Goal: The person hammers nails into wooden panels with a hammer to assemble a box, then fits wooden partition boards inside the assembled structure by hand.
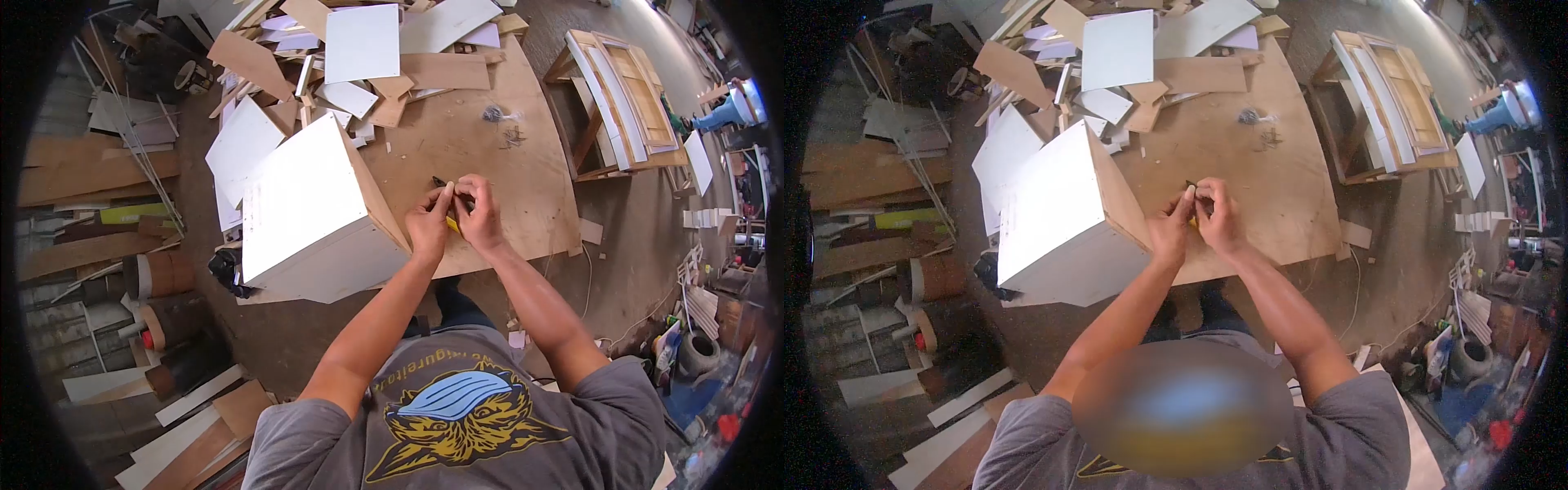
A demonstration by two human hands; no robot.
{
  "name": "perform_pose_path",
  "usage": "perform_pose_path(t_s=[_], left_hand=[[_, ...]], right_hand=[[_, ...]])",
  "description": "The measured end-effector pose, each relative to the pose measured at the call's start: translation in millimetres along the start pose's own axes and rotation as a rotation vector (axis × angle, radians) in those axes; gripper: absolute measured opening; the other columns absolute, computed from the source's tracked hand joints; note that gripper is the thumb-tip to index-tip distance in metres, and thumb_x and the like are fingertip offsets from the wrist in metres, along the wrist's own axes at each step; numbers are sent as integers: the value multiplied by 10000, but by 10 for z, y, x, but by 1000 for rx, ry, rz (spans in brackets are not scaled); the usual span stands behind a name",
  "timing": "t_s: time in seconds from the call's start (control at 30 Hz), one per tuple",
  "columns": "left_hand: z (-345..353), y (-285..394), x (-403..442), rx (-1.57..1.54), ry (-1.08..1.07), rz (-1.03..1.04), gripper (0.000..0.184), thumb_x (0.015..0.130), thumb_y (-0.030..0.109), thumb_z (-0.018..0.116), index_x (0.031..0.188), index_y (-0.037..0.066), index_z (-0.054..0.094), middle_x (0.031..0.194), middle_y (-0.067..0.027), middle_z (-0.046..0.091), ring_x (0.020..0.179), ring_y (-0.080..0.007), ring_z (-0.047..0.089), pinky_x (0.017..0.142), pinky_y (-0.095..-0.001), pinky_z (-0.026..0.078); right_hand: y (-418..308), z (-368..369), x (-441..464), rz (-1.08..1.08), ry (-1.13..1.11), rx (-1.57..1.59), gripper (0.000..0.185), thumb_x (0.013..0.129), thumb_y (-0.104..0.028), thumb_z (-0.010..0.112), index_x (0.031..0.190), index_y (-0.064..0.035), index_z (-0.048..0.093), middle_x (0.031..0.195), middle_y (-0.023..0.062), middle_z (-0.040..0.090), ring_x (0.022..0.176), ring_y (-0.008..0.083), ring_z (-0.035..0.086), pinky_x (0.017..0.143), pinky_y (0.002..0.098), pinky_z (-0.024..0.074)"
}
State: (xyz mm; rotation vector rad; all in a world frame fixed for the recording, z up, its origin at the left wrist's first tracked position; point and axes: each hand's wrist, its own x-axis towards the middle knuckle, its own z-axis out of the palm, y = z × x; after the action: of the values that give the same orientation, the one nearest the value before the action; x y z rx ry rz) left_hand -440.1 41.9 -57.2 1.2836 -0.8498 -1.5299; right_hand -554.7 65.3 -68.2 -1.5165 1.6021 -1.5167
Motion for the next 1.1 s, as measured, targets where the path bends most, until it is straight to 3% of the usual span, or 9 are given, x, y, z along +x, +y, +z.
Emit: perform_pose_path(t_s=[0.2, 0.23, 0.33, 0.43, 0.53, 0.73, 0.83, 0.93, 1.1], left_hand=[[-225, 818, -259, 371, 17, 400, 234, 985, 190, 806, 1057, -33, 796, 900, -121, 778, 778, -120, 698, 720, -289, 556], [-305, 1004, -316, 440, -14, 497, 222, 981, 176, 807, 1055, -33, 794, 885, -133, 776, 773, -124, 702, 719, -290, 558], [-655, 1541, -410, 519, -83, 428, 215, 959, 167, 835, 1078, -9, 804, 906, -84, 792, 790, -105, 687, 714, -285, 557], [-1248, 1800, -166, 504, -156, 324, 215, 956, 153, 829, 1067, -30, 811, 894, -91, 798, 791, -121, 708, 718, -283, 563], [-1818, 2078, 214, 513, -248, 180, 230, 956, 165, 828, 1047, -45, 810, 892, -93, 797, 792, -131, 717, 710, -285, 566], [-2343, 2085, 768, 656, -397, 144, 307, 954, 241, 837, 1096, -30, 822, 904, -95, 789, 798, -119, 675, 719, -295, 540], [-2361, 2071, 867, 709, -429, 122, 272, 956, 234, 838, 1093, -2, 835, 893, -75, 794, 757, -100, 643, 696, -282, 527], [-2348, 2026, 930, 740, -442, 89, 251, 951, 233, 840, 1093, 25, 844, 890, -61, 801, 731, -93, 634, 685, -282, 526], [-2322, 1928, 1028, 798, -429, 116, 247, 935, 252, 849, 1092, 60, 853, 885, -59, 806, 717, -100, 641, 692, -289, 531]], right_hand=[[-211, 65, 27, -111, -50, -41, 398, 977, -37, 765, 1316, -72, 561, 1044, 108, 745, 922, 231, 754, 806, 360, 604], [76, 130, -58, 9, -117, -136, 360, 991, -150, 754, 1308, -71, 603, 1086, 129, 746, 996, 288, 741, 851, 417, 599], [765, 267, -575, 165, -347, -883, 382, 990, -262, 723, 1311, -75, 631, 1176, 170, 709, 1114, 362, 691, 927, 502, 567], [1018, 269, -977, 264, -479, -937, 426, 978, -307, 703, 1332, -83, 626, 1244, 196, 658, 1195, 410, 629, 985, 562, 521], [1204, 367, -1098, 322, -426, -975, 382, 979, -278, 701, 1296, -84, 618, 1270, 199, 623, 1206, 420, 618, 983, 562, 524], [887, 470, -944, 519, -387, -709, 300, 996, -235, 675, 1214, -57, 570, 1192, 258, 694, 1116, 479, 667, 917, 574, 536], [684, 586, -951, 499, -220, -695, 296, 1000, -193, 685, 1218, -30, 570, 1128, 276, 721, 1049, 481, 701, 880, 557, 539], [431, 587, -855, 352, -48, -499, 297, 995, -134, 703, 1228, -3, 574, 1074, 246, 723, 995, 391, 731, 853, 479, 552], [-316, 517, -353, 313, -9, -301, 299, 981, -163, 726, 1217, -12, 622, 1067, 247, 739, 1015, 445, 727, 838, 483, 566]])
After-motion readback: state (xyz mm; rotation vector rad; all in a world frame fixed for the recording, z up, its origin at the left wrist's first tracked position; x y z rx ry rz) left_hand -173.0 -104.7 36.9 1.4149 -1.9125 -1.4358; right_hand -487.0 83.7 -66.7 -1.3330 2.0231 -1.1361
